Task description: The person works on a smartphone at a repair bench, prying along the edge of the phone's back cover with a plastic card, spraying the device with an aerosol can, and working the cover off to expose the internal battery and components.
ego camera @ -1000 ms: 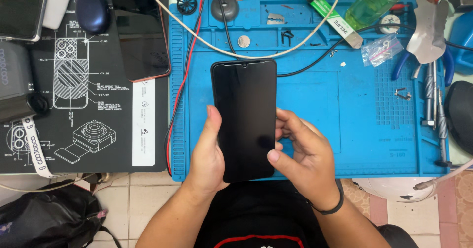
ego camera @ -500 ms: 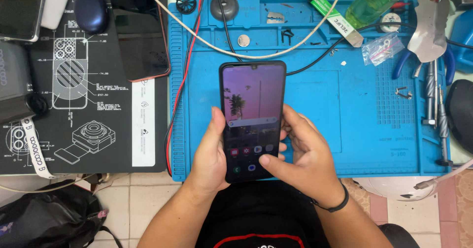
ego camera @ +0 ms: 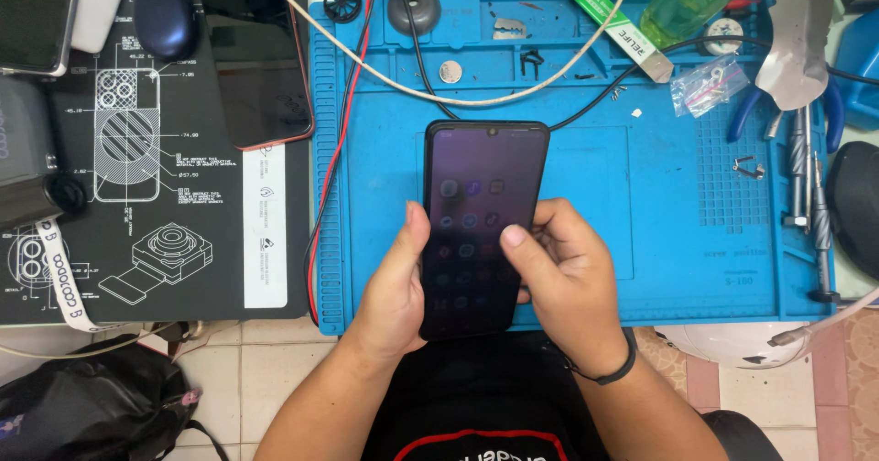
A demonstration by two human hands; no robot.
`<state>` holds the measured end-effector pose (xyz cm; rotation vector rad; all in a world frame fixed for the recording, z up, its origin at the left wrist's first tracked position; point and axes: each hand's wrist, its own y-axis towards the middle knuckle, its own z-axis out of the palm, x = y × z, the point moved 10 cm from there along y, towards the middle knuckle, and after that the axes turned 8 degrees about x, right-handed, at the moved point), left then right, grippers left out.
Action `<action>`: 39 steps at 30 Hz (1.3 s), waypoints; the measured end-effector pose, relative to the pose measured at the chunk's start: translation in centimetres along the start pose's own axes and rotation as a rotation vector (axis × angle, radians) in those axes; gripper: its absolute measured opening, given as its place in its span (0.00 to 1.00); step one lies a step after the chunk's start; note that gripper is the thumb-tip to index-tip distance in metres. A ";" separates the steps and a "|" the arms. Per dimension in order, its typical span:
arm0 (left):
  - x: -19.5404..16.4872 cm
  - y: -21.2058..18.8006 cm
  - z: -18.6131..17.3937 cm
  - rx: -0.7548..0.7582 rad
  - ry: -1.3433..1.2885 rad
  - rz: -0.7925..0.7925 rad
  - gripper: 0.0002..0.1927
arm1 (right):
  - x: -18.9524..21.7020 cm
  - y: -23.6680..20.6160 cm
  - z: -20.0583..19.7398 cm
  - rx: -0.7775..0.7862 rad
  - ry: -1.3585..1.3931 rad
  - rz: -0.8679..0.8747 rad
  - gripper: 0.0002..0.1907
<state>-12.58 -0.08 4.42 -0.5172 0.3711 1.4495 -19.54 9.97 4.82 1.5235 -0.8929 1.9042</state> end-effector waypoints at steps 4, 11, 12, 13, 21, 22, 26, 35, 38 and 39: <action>-0.8 0.0 0.9 0.106 0.002 0.073 0.40 | 2.1 -0.5 1.8 0.200 -0.196 -0.184 0.33; -0.8 0.2 0.7 0.086 0.026 0.072 0.42 | 1.2 -0.8 0.8 0.227 -0.056 -0.170 0.36; -0.7 0.2 0.5 0.064 0.023 0.063 0.41 | 1.1 -0.8 0.7 0.206 -0.068 -0.168 0.34; -0.6 0.2 0.4 0.040 0.020 0.056 0.41 | 1.0 -0.7 0.8 0.186 -0.079 -0.166 0.33; -1.0 0.2 0.7 -0.008 0.049 0.064 0.41 | 3.0 -1.0 2.7 -0.003 -0.431 -0.255 0.43; -1.1 0.3 0.8 0.001 0.045 0.069 0.42 | 3.2 -1.0 2.8 0.006 -0.433 -0.254 0.43; -1.0 0.3 1.1 0.044 0.011 0.073 0.43 | 2.3 -0.9 2.2 0.018 -0.345 -0.159 0.40; -1.0 0.1 0.7 -0.002 0.018 0.072 0.41 | 1.4 -1.3 0.9 0.086 -0.144 -0.272 0.28; -1.5 0.1 1.0 0.029 0.063 0.098 0.42 | 0.7 -1.7 0.3 0.095 0.052 -0.247 0.26; -1.4 0.1 1.0 0.024 0.052 0.093 0.42 | 0.4 -1.7 0.0 0.080 0.084 -0.218 0.26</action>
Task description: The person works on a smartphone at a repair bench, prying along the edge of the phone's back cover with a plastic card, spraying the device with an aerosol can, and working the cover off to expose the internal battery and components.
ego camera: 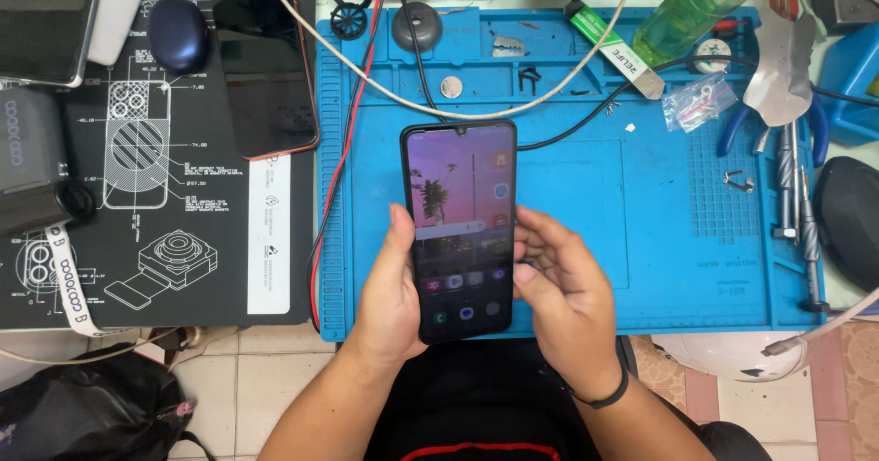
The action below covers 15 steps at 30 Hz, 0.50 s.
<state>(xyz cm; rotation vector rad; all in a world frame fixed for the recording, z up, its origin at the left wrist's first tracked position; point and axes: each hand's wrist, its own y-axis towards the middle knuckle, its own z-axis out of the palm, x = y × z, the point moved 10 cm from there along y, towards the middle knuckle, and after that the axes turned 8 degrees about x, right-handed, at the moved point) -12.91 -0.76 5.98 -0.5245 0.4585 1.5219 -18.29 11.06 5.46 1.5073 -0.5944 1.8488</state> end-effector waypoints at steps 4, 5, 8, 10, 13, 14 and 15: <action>0.0 0.0 0.0 0.010 -0.036 0.009 0.42 | -0.3 -0.3 -0.2 -0.018 0.058 0.023 0.26; -0.1 0.0 0.1 0.023 -0.043 0.018 0.42 | -0.2 -0.3 -0.2 -0.011 0.045 0.010 0.26; 0.3 0.1 -0.3 -0.024 -0.023 -0.027 0.43 | 0.6 -0.3 0.1 0.009 -0.071 -0.059 0.28; 0.2 0.1 -0.4 -0.050 0.007 -0.027 0.43 | 1.7 -0.4 0.5 0.020 -0.247 -0.148 0.29; 0.2 0.1 -0.4 -0.067 0.020 -0.040 0.43 | 1.3 -0.3 0.3 -0.015 -0.257 -0.120 0.31; 0.2 0.1 -0.4 -0.068 0.019 -0.044 0.44 | 1.4 -0.3 0.4 -0.006 -0.258 -0.123 0.32; 0.2 0.1 -0.4 -0.064 0.008 -0.039 0.44 | 1.4 -0.2 0.4 0.003 -0.259 -0.126 0.32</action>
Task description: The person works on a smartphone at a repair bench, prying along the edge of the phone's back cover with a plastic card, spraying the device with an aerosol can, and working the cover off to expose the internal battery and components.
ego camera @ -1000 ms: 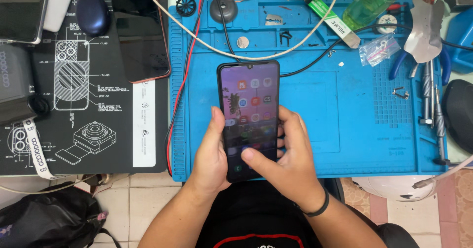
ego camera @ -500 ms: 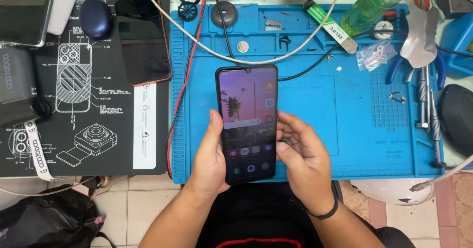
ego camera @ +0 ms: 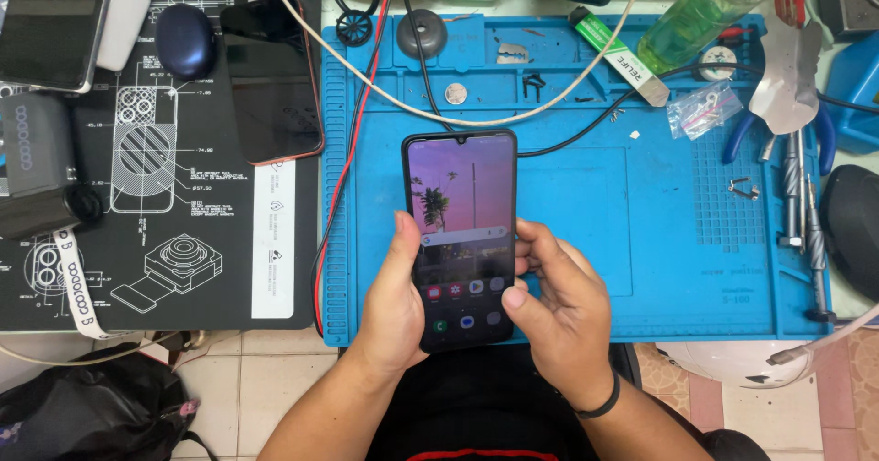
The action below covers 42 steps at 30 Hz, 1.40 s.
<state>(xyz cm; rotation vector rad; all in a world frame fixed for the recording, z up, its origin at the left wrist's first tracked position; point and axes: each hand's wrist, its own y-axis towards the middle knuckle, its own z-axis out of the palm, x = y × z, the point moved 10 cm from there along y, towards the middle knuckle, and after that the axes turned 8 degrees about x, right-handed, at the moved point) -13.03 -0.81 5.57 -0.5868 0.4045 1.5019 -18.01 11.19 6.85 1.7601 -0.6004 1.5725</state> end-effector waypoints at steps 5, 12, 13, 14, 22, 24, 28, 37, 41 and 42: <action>0.2 0.1 0.0 0.033 -0.036 0.019 0.44 | -0.4 0.0 0.0 0.012 0.154 -0.008 0.29; 0.5 0.0 0.1 0.055 -0.074 -0.003 0.43 | -1.2 -0.5 -0.2 0.001 0.278 0.040 0.29; 0.3 0.0 0.3 0.068 -0.064 0.009 0.43 | -1.5 -0.5 -0.2 -0.006 0.309 0.070 0.29; 0.1 0.1 0.4 0.081 -0.053 0.022 0.43 | -1.3 -0.4 -0.2 0.002 0.303 0.052 0.29; 0.7 -0.3 -0.9 0.022 -0.106 -0.005 0.40 | -1.7 -0.5 -0.3 -0.004 0.288 0.073 0.29; 0.7 -0.2 -0.9 0.022 -0.115 -0.009 0.39 | -1.9 -0.5 -0.4 -0.011 0.269 0.088 0.28; -0.2 -0.5 1.1 0.070 -0.046 0.002 0.32 | -2.0 0.2 -0.7 -0.010 0.399 0.142 0.26; -7.4 -2.2 9.9 0.010 1.646 0.437 0.39 | 7.6 0.7 -3.3 0.242 0.599 -0.046 0.38; -7.6 -1.5 11.4 -0.032 1.782 0.464 0.45 | 5.4 0.3 -5.1 0.029 0.366 0.140 0.34; -7.4 -1.5 11.6 -0.036 1.783 0.461 0.46 | 5.2 0.1 -5.3 0.004 0.395 0.131 0.33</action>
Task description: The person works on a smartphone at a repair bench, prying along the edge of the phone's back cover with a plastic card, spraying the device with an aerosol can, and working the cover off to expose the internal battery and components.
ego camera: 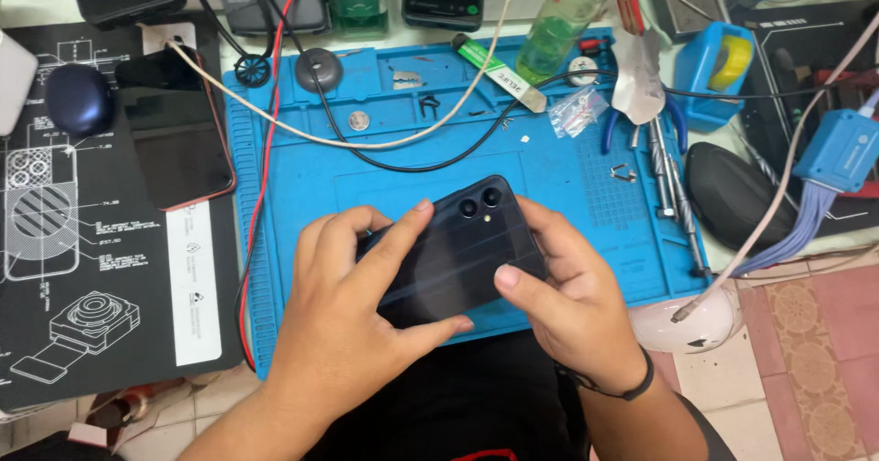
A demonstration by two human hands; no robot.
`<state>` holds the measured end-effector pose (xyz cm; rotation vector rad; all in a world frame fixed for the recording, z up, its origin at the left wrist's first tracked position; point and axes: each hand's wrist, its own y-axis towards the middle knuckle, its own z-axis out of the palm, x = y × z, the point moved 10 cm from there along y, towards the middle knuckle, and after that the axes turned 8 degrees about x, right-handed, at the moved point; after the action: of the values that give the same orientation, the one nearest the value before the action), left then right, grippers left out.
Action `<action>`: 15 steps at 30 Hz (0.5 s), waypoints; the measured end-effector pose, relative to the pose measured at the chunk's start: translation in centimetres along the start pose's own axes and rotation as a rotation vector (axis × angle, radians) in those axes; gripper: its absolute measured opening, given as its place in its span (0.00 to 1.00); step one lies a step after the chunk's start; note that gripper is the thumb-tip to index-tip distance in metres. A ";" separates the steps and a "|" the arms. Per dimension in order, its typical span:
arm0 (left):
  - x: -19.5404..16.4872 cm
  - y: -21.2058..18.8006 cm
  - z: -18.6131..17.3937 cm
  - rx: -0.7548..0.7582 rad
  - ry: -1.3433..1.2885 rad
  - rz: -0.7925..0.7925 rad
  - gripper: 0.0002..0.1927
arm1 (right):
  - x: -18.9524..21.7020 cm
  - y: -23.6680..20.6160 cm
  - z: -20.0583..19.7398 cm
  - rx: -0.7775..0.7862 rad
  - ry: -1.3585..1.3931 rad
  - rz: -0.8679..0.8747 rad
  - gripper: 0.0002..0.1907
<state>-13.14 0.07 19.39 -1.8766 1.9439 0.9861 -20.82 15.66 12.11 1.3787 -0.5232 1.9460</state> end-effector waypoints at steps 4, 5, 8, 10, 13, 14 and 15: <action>-0.4 -0.3 0.6 -0.023 -0.009 -0.005 0.48 | -0.5 -0.4 -1.8 -0.060 0.032 -0.026 0.27; -0.3 -0.5 0.6 -0.037 -0.014 -0.002 0.47 | -0.5 -0.3 -2.2 -0.059 0.057 -0.034 0.27; 1.8 -0.8 1.3 -0.017 -0.114 -0.123 0.47 | -0.2 0.0 -3.3 -0.054 0.100 -0.054 0.24; 4.4 -1.1 3.0 0.101 -0.267 -0.305 0.38 | 0.5 0.4 -4.0 -0.053 0.079 -0.080 0.23; 6.7 -2.1 6.9 0.199 -0.806 -0.534 0.26 | 0.4 1.2 -5.1 -0.118 0.102 -0.073 0.23; 6.9 -2.5 8.5 0.210 -1.037 -0.600 0.22 | 0.2 1.6 -4.3 -0.056 0.116 -0.080 0.24; 6.8 -2.4 8.5 0.105 -1.142 -0.537 0.21 | 0.0 1.9 -3.4 0.009 0.132 -0.088 0.25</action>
<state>-13.98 0.29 8.24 -1.1725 0.7565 1.2920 -24.41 16.60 11.01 1.2476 -0.3857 1.9533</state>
